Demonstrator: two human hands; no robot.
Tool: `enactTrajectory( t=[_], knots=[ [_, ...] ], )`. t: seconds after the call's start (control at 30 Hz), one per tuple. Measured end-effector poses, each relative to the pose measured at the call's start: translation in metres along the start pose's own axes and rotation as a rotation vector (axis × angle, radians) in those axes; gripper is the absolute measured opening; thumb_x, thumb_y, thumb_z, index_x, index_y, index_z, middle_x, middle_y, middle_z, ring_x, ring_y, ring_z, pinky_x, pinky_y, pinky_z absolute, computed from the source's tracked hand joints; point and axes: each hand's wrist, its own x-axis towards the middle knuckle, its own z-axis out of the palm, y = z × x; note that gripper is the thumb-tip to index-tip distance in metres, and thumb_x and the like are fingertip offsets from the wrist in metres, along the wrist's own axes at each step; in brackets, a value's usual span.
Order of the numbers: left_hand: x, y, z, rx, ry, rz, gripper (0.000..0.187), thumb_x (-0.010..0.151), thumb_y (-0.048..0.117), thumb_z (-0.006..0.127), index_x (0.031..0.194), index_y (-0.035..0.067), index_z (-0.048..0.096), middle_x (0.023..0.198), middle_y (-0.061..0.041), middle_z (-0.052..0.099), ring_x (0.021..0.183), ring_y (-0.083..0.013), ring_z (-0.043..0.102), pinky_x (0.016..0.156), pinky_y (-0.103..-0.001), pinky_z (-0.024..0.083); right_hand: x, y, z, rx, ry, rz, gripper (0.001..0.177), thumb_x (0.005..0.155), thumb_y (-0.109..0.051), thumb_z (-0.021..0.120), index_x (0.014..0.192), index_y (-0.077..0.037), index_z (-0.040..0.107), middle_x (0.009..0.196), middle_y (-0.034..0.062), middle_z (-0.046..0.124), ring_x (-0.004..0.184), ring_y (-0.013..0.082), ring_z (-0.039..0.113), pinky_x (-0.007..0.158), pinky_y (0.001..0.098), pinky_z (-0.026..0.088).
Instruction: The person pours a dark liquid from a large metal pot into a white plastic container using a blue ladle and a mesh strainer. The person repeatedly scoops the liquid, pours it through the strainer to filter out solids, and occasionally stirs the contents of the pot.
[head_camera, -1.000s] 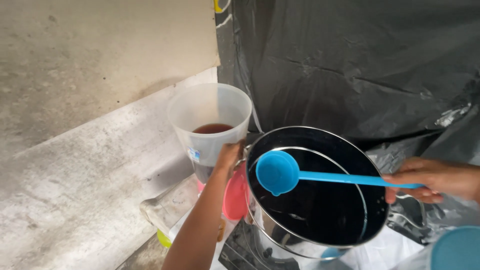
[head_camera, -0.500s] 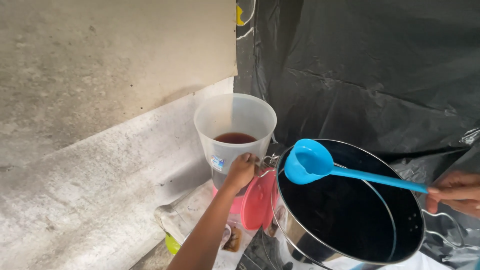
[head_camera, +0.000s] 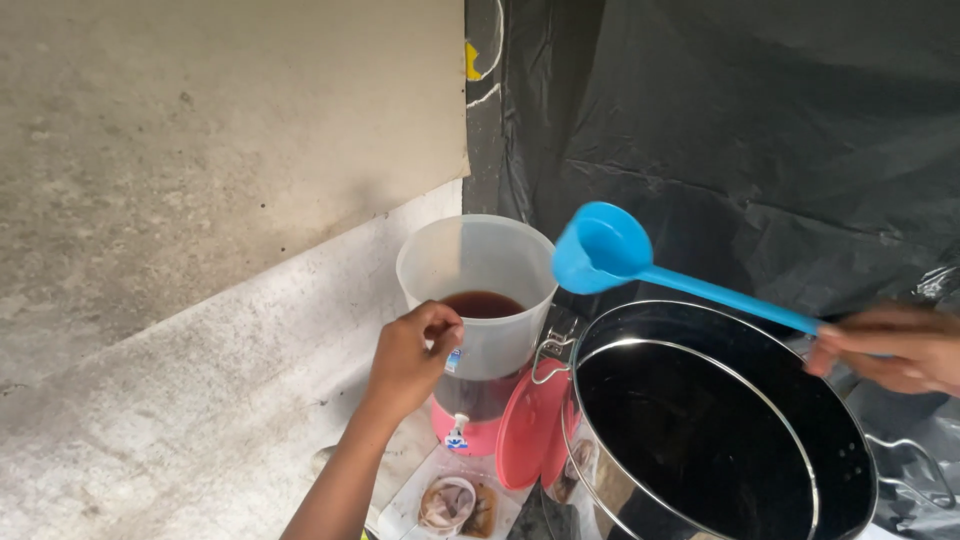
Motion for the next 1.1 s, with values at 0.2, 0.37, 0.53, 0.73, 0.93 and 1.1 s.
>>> enactTrajectory(
  t=[0.2, 0.37, 0.53, 0.73, 0.93, 1.1],
  knots=[
    [0.021, -0.004, -0.009, 0.095, 0.091, -0.029, 0.012, 0.104, 0.017, 0.087, 0.115, 0.02, 0.085, 0.11, 0.003, 0.092, 0.102, -0.017, 0.082, 0.098, -0.034, 0.064, -0.019, -0.148, 0.184, 0.088, 0.038, -0.1, 0.046, 0.112, -0.021, 0.078, 0.15, -0.002, 0.097, 0.068, -0.0001, 0.028, 0.056, 0.0144, 0.025, 0.048, 0.0316, 0.013],
    [0.023, -0.028, 0.0, 0.126, 0.171, 0.019, 0.013, 0.108, 0.014, 0.08, 0.12, 0.016, 0.084, 0.114, -0.014, 0.093, 0.104, -0.0355, 0.089, 0.092, -0.045, 0.068, 0.061, -0.159, 0.266, 0.179, -0.011, -0.224, 0.029, 0.11, -0.015, 0.081, 0.124, 0.011, 0.078, 0.06, 0.0051, 0.041, 0.04, 0.0135, 0.038, 0.032, 0.0268, 0.027],
    [0.016, -0.051, 0.001, 0.071, 0.164, 0.029, 0.013, 0.108, 0.017, 0.084, 0.12, 0.017, 0.082, 0.113, -0.012, 0.091, 0.101, -0.0312, 0.089, 0.089, -0.042, 0.068, 0.13, -0.164, 0.32, 0.199, -0.048, -0.069, 0.026, 0.111, -0.012, 0.075, 0.135, -0.001, 0.075, 0.074, 0.0056, 0.056, 0.051, 0.0142, 0.047, 0.038, 0.0248, 0.033],
    [0.024, -0.031, -0.013, 0.091, 0.116, 0.093, 0.016, 0.105, 0.025, 0.092, 0.119, 0.018, 0.085, 0.11, -0.009, 0.094, 0.103, -0.0301, 0.09, 0.094, -0.041, 0.068, 0.143, -0.189, 0.345, 0.042, 0.005, 0.017, 0.062, 0.112, -0.02, 0.075, 0.17, -0.009, 0.059, 0.085, 0.0087, 0.071, 0.059, 0.0168, 0.065, 0.047, 0.0284, 0.055],
    [0.039, -0.04, -0.015, 0.142, 0.063, 0.131, 0.015, 0.106, 0.016, 0.086, 0.117, 0.026, 0.087, 0.102, -0.001, 0.095, 0.104, -0.0267, 0.093, 0.098, -0.041, 0.069, 0.164, -0.19, 0.351, -0.05, -0.021, 0.029, 0.084, 0.101, -0.016, 0.084, 0.177, -0.007, 0.049, 0.096, 0.0134, 0.079, 0.066, 0.0256, 0.08, 0.06, 0.0478, 0.075],
    [0.043, -0.046, -0.017, 0.171, 0.023, 0.115, 0.017, 0.107, 0.021, 0.087, 0.124, 0.021, 0.087, 0.111, -0.008, 0.095, 0.109, -0.0301, 0.091, 0.102, -0.045, 0.069, 0.121, -0.219, 0.358, -0.813, 0.22, -0.019, 0.054, 0.095, -0.027, 0.074, 0.148, -0.015, 0.082, 0.074, 0.0063, 0.084, 0.059, 0.0272, 0.086, 0.059, 0.0458, 0.075]
  ],
)
